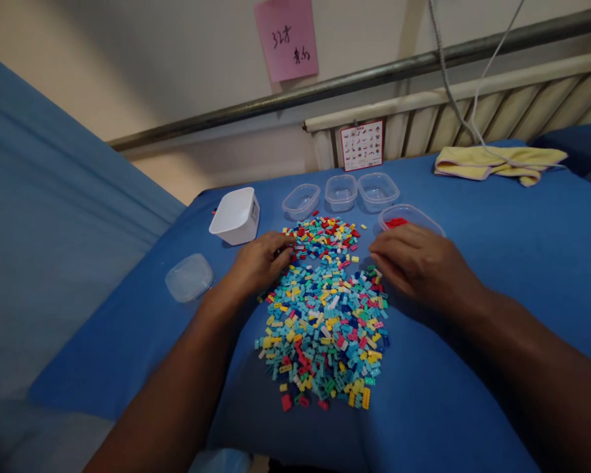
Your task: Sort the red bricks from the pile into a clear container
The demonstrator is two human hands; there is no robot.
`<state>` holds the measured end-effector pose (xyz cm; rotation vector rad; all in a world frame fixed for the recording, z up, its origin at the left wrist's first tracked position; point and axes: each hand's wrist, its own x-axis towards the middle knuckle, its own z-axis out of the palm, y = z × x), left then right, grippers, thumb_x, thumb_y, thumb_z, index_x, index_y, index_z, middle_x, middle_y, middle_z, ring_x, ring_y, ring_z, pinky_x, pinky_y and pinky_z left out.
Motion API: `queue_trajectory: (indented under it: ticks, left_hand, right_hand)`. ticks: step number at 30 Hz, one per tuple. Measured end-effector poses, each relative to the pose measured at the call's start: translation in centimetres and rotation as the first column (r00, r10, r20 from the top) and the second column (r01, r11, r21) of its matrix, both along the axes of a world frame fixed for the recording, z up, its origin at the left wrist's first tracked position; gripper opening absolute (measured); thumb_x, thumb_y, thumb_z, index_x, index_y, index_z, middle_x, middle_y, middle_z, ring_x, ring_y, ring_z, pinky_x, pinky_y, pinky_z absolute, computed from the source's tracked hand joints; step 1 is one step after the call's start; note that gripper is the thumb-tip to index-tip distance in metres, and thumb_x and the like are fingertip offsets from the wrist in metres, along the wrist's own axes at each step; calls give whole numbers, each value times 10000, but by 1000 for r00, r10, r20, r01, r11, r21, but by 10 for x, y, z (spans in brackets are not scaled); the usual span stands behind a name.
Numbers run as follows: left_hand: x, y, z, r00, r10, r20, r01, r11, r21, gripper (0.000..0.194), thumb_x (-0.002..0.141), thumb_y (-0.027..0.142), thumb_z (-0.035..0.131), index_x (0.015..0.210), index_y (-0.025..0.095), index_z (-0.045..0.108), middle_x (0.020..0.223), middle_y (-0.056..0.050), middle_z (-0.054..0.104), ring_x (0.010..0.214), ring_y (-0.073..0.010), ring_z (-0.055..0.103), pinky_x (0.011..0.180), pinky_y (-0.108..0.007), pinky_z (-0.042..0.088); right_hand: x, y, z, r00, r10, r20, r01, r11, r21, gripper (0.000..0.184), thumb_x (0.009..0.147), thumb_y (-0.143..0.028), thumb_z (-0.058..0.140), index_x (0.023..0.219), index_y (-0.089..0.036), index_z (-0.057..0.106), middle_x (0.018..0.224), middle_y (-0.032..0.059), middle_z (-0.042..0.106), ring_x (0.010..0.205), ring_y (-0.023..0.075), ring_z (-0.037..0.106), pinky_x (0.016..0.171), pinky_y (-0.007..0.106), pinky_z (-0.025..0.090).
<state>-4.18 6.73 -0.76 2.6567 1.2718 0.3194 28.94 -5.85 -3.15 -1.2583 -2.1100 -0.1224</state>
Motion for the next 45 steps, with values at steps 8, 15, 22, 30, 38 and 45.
queue_trajectory:
  ticks: [8, 15, 22, 30, 38, 45]
  left_hand:
    - [-1, -3, 5, 986, -153, 60, 157, 985, -69, 291, 1024, 240, 564, 1169, 246, 816, 1143, -77, 766, 1093, -240, 712, 981, -378, 559]
    - [-2, 2, 2, 999, -41, -17, 40, 998, -38, 278, 1049, 278, 559, 1146, 251, 819, 1139, -87, 776, 1108, -263, 718, 952, -390, 555]
    - [9, 0, 8, 978, -48, -202, 39, 998, -48, 325, 1066, 260, 518, 1206, 217, 808, 1235, -144, 770, 1167, -314, 716, 990, -429, 569]
    - [4, -1, 9, 983, -105, -152, 93, 992, -87, 300, 1041, 238, 499, 1167, 222, 771, 1194, -111, 779, 1078, -285, 713, 918, -408, 547]
    - [-6, -3, 16, 986, -140, -91, 122, 976, -179, 192, 978, 197, 528, 1026, 224, 712, 1023, -69, 741, 867, -216, 656, 776, -350, 483]
    - [-5, -5, 21, 968, -158, -195, 120, 974, -195, 260, 950, 157, 554, 1080, 213, 772, 1108, -92, 781, 974, -252, 693, 839, -364, 511]
  right_hand:
    - [-10, 1, -5, 994, 108, -36, -112, 984, -139, 204, 1086, -292, 605, 1106, -251, 804, 1109, 100, 821, 1045, 297, 756, 939, 463, 614]
    - [-12, 2, -8, 992, 127, -2, -126, 983, -136, 223, 1106, -274, 577, 1074, -223, 792, 1067, 102, 811, 981, 270, 748, 898, 428, 601]
    - [-14, 4, -9, 989, 146, 10, -143, 979, -143, 248, 1123, -284, 559, 1067, -216, 791, 1042, 96, 809, 963, 256, 747, 873, 412, 600]
    - [-13, 4, -12, 985, 167, 33, -161, 977, -140, 262, 1137, -283, 539, 1062, -210, 779, 1060, 98, 811, 973, 247, 751, 882, 399, 601]
    - [-14, 4, -13, 988, 154, 33, -147, 977, -152, 259, 1133, -289, 545, 1075, -211, 785, 1072, 98, 815, 980, 253, 754, 879, 405, 604]
    - [-14, 3, -14, 984, 173, 52, -166, 979, -121, 251, 1133, -263, 555, 1066, -183, 783, 1050, 103, 811, 951, 242, 762, 873, 383, 601]
